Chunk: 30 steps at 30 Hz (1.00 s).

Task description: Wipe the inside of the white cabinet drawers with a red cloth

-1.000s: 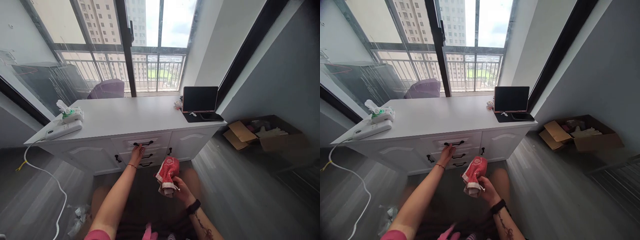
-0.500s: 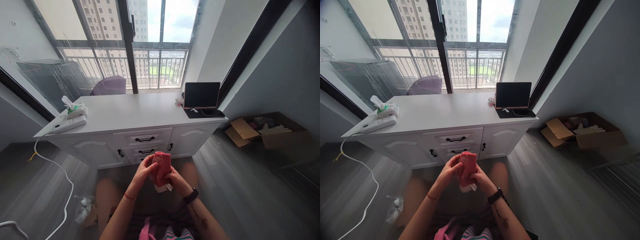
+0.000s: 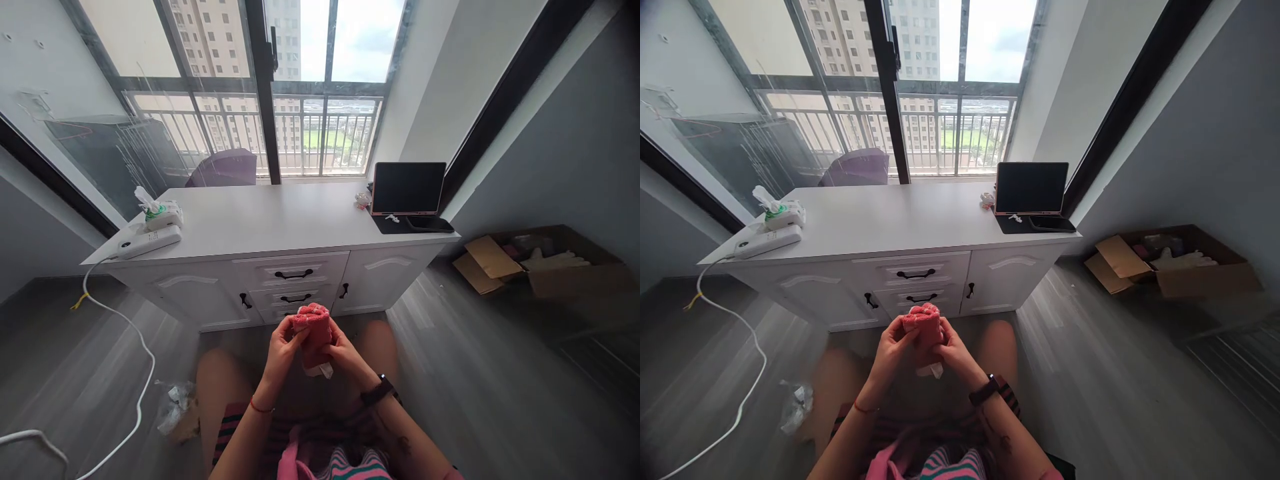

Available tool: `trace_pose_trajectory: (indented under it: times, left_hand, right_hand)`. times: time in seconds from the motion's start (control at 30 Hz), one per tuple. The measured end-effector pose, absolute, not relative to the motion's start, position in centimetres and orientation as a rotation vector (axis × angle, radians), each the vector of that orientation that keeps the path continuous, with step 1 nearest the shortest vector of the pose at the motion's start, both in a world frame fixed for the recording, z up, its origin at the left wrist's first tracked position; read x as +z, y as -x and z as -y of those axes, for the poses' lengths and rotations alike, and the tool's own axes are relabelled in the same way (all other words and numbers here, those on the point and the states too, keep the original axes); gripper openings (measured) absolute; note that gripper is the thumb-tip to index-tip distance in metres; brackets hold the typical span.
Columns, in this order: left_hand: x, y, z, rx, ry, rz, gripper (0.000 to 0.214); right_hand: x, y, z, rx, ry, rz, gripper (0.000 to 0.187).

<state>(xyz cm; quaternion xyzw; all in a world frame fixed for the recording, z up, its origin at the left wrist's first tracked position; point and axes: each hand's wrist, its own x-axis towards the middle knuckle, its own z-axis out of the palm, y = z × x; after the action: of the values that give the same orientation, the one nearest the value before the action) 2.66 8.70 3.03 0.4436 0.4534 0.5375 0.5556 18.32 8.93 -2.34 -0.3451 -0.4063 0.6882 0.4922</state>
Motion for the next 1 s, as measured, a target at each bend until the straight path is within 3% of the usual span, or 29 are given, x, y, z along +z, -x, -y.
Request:
trace_pose_trajectory:
  times: [0.23, 0.53, 0.77, 0.93, 1.0]
  left_hand:
    - [3.0, -2.1, -8.3, 1.313, -0.958, -1.071, 0.022]
    - [1.6, -2.3, -8.0, 1.304, -0.673, -0.892, 0.030]
    - [0.0, -1.9, -8.0, 1.382, -0.642, -0.982, 0.037]
    - [-2.4, -1.3, -8.1, 1.248, -0.476, -0.949, 0.037]
    - [-3.9, -1.3, -8.3, 1.315, -0.389, -1.029, 0.038]
  right_hand:
    - [-1.7, -18.4, -9.2, 1.491, 0.940, 0.991, 0.043]
    - [-1.3, -16.6, -7.5, 1.665, 0.812, 1.043, 0.080]
    - [-2.6, -15.3, -7.4, 1.611, 0.941, 0.845, 0.055]
    - [-4.7, -15.8, -7.1, 1.782, 0.984, 0.929, 0.049]
    - [-6.3, -15.7, -6.7, 1.827, 0.990, 0.878, 0.055]
